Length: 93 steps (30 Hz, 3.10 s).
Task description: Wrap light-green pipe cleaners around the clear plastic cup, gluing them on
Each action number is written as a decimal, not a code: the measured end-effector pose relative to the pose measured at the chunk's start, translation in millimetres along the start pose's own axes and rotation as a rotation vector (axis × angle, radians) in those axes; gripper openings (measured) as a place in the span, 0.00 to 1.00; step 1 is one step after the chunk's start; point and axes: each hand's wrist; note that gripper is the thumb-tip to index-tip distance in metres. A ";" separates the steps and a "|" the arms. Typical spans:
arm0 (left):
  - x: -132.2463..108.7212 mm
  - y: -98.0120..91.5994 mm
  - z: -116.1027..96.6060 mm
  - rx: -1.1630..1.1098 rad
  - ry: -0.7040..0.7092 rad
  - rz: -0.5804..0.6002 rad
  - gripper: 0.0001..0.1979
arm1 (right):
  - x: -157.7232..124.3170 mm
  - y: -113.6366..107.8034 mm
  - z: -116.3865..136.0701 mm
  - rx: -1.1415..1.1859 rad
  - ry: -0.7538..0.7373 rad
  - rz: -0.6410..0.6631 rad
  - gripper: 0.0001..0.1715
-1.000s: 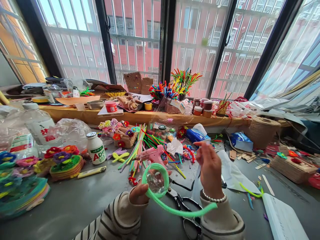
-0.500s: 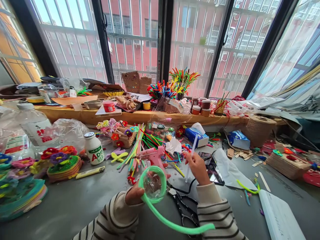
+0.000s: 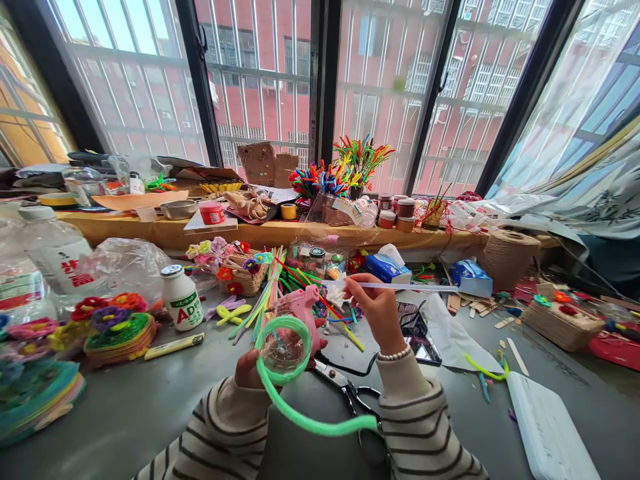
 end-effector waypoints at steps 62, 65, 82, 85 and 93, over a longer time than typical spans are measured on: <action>-5.3 6.5 3.6 0.663 -0.115 0.059 0.30 | -14.5 20.7 -34.3 0.385 0.254 -0.041 0.19; -7.4 7.4 7.4 0.715 -0.076 0.027 0.28 | -15.0 21.0 -34.2 0.413 0.275 -0.061 0.18; -11.3 13.7 16.9 0.770 -0.021 -0.053 0.29 | -17.4 37.3 -43.2 0.431 0.213 -0.113 0.20; -11.7 15.7 15.7 0.753 -0.033 -0.085 0.30 | -16.9 37.0 -42.1 0.445 0.212 -0.100 0.19; -8.6 20.0 11.5 0.702 0.003 -0.074 0.28 | -19.0 30.0 -35.9 0.479 0.269 -0.020 0.19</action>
Point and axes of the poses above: each hand's wrist, its own x-axis towards the middle knuckle, its own y-axis out of the palm, z = x × y, and after that the axes turned 3 degrees about z, right-handed
